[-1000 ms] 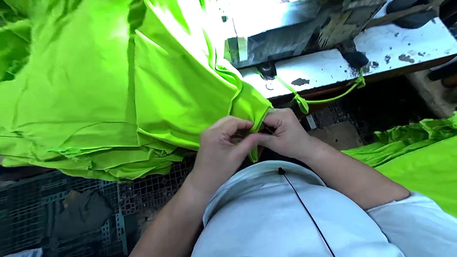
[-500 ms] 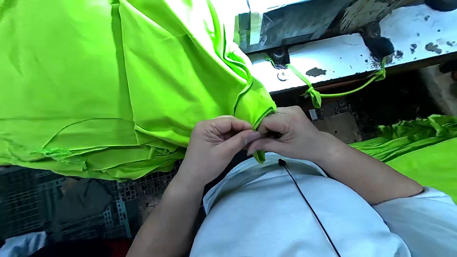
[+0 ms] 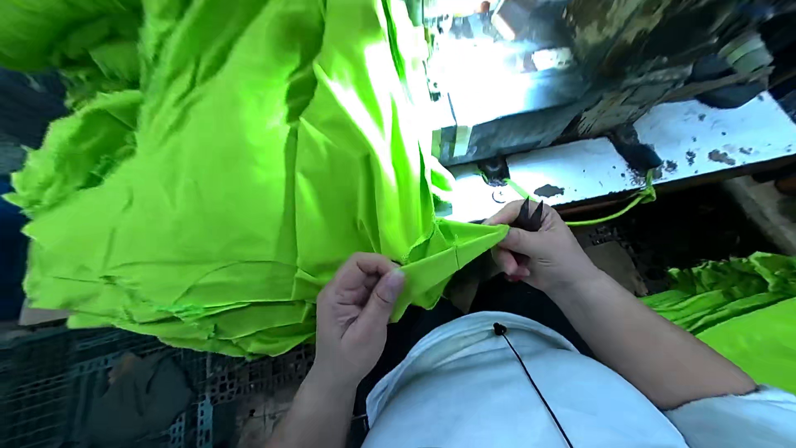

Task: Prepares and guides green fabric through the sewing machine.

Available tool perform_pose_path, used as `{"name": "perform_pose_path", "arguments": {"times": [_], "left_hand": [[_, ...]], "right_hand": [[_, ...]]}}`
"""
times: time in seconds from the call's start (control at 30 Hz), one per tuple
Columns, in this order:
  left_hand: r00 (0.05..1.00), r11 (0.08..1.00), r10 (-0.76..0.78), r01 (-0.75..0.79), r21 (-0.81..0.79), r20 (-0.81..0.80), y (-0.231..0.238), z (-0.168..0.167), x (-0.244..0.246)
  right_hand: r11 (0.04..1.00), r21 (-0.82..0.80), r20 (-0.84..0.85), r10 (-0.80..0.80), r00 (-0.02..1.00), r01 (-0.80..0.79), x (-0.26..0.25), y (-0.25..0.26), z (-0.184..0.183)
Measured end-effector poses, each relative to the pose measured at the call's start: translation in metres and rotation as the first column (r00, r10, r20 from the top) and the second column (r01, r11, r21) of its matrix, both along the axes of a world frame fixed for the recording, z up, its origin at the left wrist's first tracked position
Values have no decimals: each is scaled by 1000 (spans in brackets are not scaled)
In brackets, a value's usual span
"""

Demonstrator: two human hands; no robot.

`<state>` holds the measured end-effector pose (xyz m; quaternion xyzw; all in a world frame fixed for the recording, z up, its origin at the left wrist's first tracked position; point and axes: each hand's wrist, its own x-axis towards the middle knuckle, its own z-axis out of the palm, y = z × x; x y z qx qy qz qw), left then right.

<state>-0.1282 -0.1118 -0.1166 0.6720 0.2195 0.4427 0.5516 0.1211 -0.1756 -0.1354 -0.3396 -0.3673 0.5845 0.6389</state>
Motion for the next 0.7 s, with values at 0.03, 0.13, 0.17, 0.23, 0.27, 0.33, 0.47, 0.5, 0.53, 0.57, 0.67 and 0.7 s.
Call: {"name": "perform_pose_path", "arguments": {"times": [0.03,0.13,0.17,0.23,0.27,0.33,0.47,0.5,0.53,0.57,0.67,0.7], "left_hand": [[998,996,42,-38,-78,44,0,3,0],[963,950,70,15,-313,259,-2,14,-3],[950,943,66,41,-330,306,-3,16,-6],[934,955,0,106,-278,357,-5,16,-11],[934,966,-45,132,-223,356,-5,16,-14],[960,989,-104,128,-77,259,-6,16,-19],[991,961,137,-134,240,7,-14,17,-20],[974,917,226,-206,341,-20,-15,14,-20],[955,864,296,-257,433,-24,-16,11,-19],[937,809,350,-295,508,-13,-17,7,-19],[899,702,435,-374,605,52,-17,-3,-16],[890,701,449,-403,588,76,-16,-8,-13]], "right_hand": [[991,23,-82,130,988,-128,3,0,5],[921,122,-233,389,891,-370,7,-2,11],[911,136,-238,411,880,-388,7,-4,13],[931,105,-152,361,920,-348,3,-10,22],[953,71,-83,299,951,-293,1,-13,28],[978,59,31,199,980,-200,-1,-18,37],[979,120,193,138,971,-163,0,-21,46],[981,130,252,110,961,-147,-1,-22,49],[982,144,326,72,943,-125,-2,-24,52],[981,168,408,16,913,-93,-5,-26,54],[930,368,676,-271,685,6,-19,-28,56],[892,453,737,-374,563,-1,-23,-24,55]]}}
